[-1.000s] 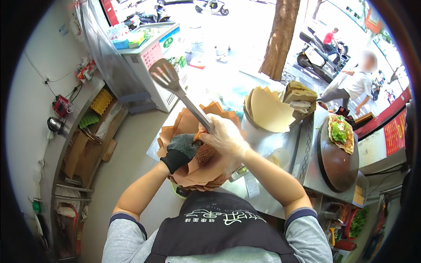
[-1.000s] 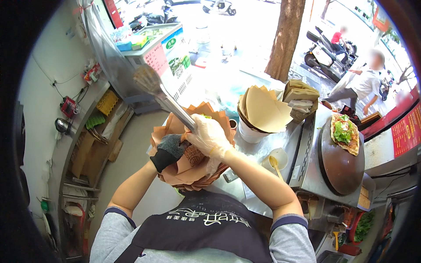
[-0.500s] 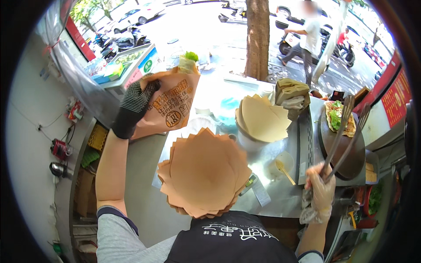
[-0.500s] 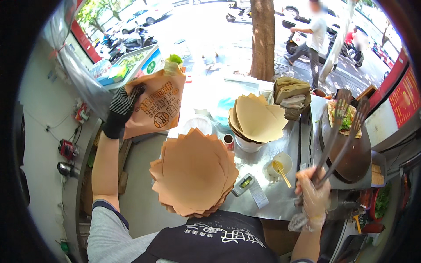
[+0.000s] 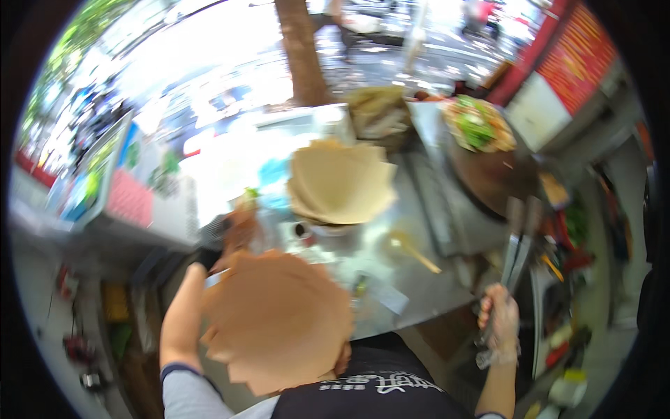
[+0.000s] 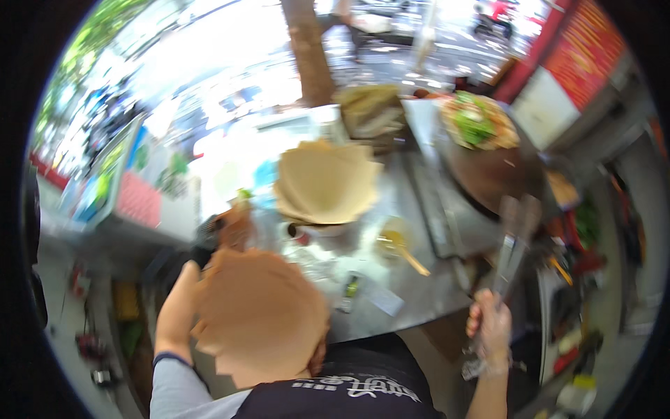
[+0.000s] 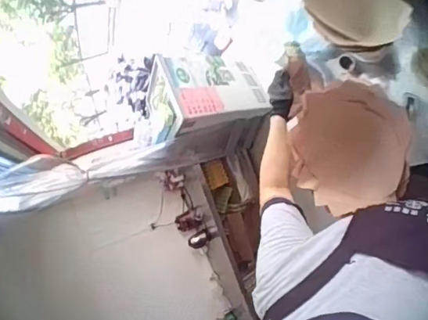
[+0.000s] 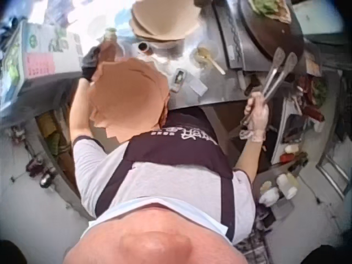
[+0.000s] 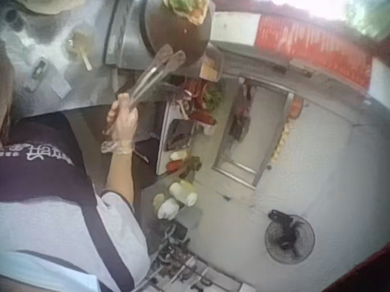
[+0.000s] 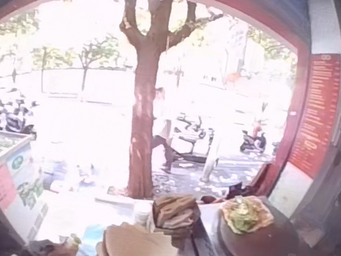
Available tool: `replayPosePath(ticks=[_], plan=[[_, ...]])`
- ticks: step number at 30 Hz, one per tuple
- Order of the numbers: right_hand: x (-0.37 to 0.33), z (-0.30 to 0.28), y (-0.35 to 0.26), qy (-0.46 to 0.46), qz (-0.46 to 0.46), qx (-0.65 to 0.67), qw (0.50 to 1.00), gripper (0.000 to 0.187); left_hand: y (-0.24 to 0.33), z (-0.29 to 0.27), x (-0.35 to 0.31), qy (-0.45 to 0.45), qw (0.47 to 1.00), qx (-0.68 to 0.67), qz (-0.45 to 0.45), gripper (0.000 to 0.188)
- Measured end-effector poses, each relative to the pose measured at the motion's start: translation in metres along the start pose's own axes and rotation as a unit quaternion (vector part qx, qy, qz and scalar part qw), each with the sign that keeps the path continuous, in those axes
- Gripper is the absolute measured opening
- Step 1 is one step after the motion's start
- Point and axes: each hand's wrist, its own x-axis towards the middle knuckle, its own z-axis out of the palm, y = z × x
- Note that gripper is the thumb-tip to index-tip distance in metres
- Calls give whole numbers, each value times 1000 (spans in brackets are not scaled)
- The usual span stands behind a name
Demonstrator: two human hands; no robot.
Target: The person assembles two wraps on a flat griddle by adding ham, lettuce, sauces, and crispy crackers, then folds and wraps them in paper and plastic. The person uses a spatula and tongs to handle the food and squeeze bottles to apply sauces.
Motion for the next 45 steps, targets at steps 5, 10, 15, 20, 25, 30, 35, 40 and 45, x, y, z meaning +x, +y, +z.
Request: replayPosePath(ticks=[5,10,15,20,25,30,35,40,45], plan=[[33,-54,-25,29,62,80,994,50,22,-33,18,-87,995,-36,-35,38],[95,-109,-53,-71,86,91,990,42,97,-83,50,11,998,-50,-22,62],[191,-115,-57,-204,129,83,967,34,285,-73,56,57,997,-10,57,58],[254,-85,-64,-289,119,27,950,29,450,-8,44,22,997,33,73,58],[286,-91,-67,-328,124,47,935,28,557,63,64,-35,984,61,162,59],[286,-143,-85,-362,127,-6,923,26,596,112,74,-97,982,59,148,56],[262,-256,-97,-350,146,-63,923,25,610,177,86,-184,972,-14,149,52],[228,-335,-108,-207,-98,-361,904,45,603,253,116,-201,948,72,235,59],[251,-352,-99,21,-477,-603,639,60,602,306,186,-107,939,152,288,57]])
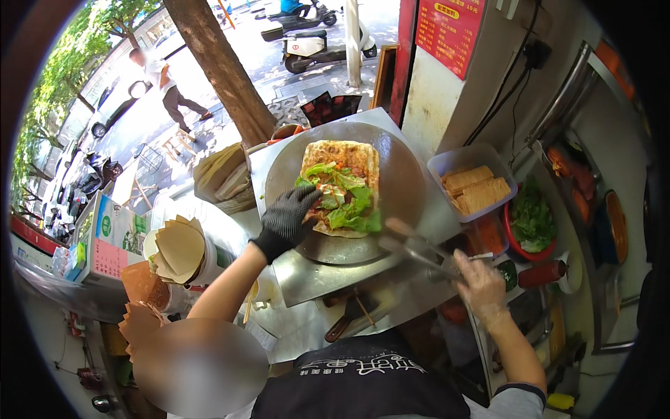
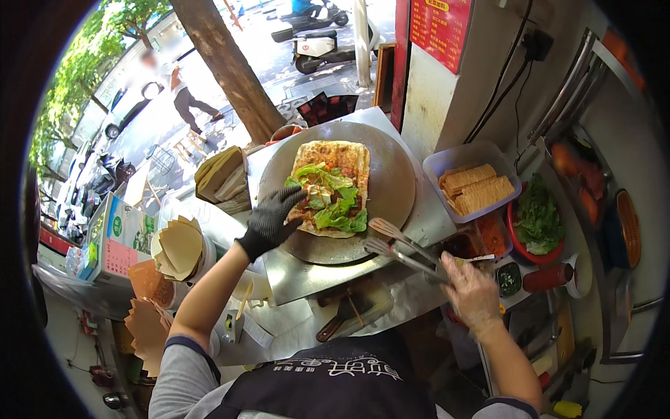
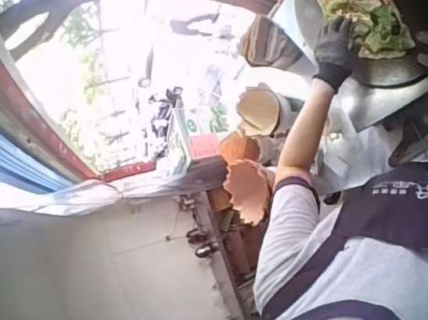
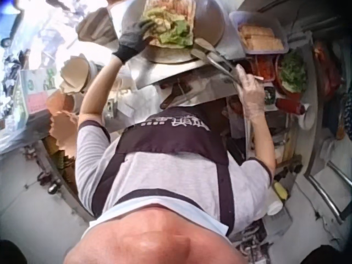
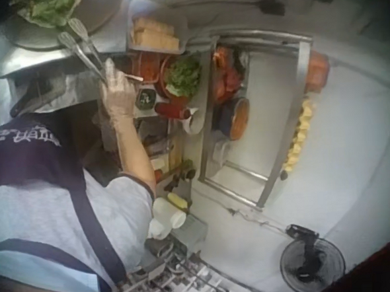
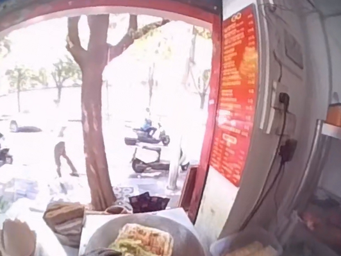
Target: The person assembles two wraps on a flat griddle by adding ham, lettuce, sauces, and crispy crackers, then folds and wraps them in paper and plastic. The person uses a spatula and tongs to handle the food and squeeze bottles to apply sauces.
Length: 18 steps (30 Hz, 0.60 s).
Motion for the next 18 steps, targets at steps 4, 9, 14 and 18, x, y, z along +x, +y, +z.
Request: replayPosePath(ticks=[4,9,14,18], plan=[[31,11,13,70,-75,-81,991,50,-27,24,30,54,997,40,27,37],[61,29,11,87,-147,-116,978,51,-25,30,33,12,999,40,6,28],[81,40,5,98,-192,-114,970,47,-21,38,21,23,999,19,-10,24],[102,38,-2,20,-184,-74,980,46,-26,32,21,-38,999,31,17,30]])
